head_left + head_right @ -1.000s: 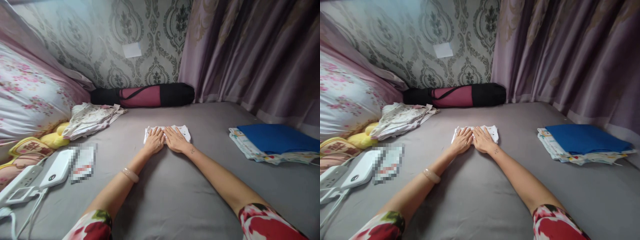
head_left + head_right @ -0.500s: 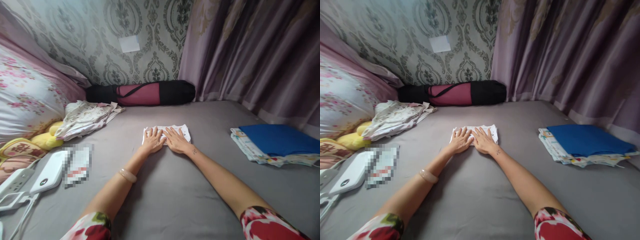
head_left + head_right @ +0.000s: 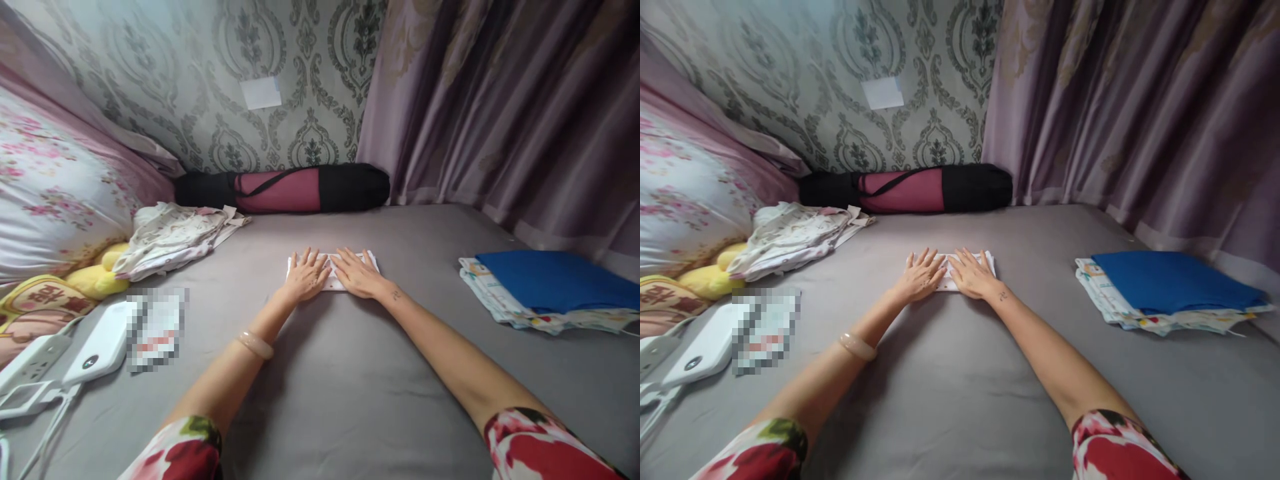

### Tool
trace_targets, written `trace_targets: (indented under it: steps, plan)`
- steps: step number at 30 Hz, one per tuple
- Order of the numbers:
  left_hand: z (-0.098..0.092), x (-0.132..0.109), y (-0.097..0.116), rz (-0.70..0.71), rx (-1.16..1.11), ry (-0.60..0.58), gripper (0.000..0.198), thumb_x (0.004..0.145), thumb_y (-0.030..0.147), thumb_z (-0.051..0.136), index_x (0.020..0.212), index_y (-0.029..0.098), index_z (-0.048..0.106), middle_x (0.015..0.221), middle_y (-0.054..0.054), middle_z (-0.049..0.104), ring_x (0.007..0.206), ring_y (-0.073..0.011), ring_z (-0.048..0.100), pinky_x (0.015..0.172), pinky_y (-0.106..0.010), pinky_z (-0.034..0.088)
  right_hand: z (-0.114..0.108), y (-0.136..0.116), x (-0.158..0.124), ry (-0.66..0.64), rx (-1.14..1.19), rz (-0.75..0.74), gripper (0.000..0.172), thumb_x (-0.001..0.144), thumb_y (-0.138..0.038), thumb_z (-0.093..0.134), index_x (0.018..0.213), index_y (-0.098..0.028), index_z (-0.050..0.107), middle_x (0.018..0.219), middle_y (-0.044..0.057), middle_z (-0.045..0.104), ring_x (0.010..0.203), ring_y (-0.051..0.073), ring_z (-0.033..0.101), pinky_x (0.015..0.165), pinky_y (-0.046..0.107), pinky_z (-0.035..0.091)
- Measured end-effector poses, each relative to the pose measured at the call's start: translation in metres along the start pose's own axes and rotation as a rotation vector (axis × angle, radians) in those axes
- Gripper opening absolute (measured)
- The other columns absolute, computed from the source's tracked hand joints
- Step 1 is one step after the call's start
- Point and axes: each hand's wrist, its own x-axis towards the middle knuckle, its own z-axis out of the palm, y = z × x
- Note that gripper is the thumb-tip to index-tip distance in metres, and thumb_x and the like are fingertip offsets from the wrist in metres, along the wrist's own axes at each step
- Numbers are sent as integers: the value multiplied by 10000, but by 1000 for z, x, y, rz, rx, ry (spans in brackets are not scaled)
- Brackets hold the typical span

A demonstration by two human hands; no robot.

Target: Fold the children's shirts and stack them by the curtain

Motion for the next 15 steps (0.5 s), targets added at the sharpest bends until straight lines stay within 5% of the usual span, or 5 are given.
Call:
trace_targets:
  steps: [8,15]
  plan:
    - [17,0,-6,-1,-26,-30,578,972,537,215,1488,290,299,1570,-63,278,1460,-273,185,1164,-541,51,16,7,-3,5,-22,-10,561,987,-427,217,1509,-235,297,1579,81,244,1456,264,171,1146,574,89]
    - [8,4,-9,27,-41,-86,567,971,536,230,1467,281,332,1558,-88,298,1451,-296,205,1145,-577,84,8,9,-1,-39,13,-5,581,987,-446,192,1511,-216,292,1581,92,232,1457,269,166,1143,580,90]
